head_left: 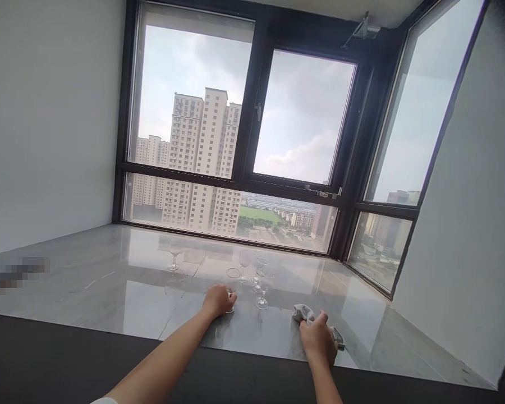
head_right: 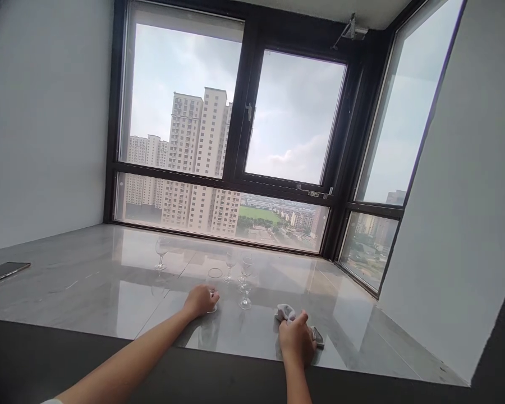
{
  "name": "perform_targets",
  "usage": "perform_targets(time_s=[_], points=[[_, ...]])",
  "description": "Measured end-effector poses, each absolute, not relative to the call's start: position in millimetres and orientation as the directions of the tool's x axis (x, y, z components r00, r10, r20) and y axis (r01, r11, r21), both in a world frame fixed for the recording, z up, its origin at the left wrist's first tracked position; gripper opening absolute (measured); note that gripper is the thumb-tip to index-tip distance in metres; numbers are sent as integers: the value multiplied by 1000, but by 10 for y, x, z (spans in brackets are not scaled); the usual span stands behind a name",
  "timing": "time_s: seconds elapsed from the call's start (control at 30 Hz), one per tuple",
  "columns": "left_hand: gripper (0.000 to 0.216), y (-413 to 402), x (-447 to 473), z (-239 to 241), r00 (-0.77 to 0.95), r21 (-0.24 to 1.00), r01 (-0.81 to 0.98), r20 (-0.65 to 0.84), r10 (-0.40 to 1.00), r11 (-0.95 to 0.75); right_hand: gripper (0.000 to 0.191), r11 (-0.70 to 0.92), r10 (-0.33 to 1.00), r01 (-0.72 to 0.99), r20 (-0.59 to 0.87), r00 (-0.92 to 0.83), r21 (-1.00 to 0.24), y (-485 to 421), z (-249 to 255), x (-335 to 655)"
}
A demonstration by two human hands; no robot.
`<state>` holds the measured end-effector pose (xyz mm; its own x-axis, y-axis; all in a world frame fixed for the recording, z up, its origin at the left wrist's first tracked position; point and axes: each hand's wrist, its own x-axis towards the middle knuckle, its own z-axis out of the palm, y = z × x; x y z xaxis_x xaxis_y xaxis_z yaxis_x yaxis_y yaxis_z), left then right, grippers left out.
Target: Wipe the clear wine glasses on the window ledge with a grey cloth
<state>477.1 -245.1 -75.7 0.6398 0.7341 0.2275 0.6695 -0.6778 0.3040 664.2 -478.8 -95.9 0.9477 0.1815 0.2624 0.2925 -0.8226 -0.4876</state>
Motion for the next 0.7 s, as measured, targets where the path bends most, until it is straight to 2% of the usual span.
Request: perform_targets(time_s=[0.7], points=[[34,-2490,4756,-719,633,301,676,229,739,-672,57,-816,198,310,268,943,-487,-4785,-996,6674]])
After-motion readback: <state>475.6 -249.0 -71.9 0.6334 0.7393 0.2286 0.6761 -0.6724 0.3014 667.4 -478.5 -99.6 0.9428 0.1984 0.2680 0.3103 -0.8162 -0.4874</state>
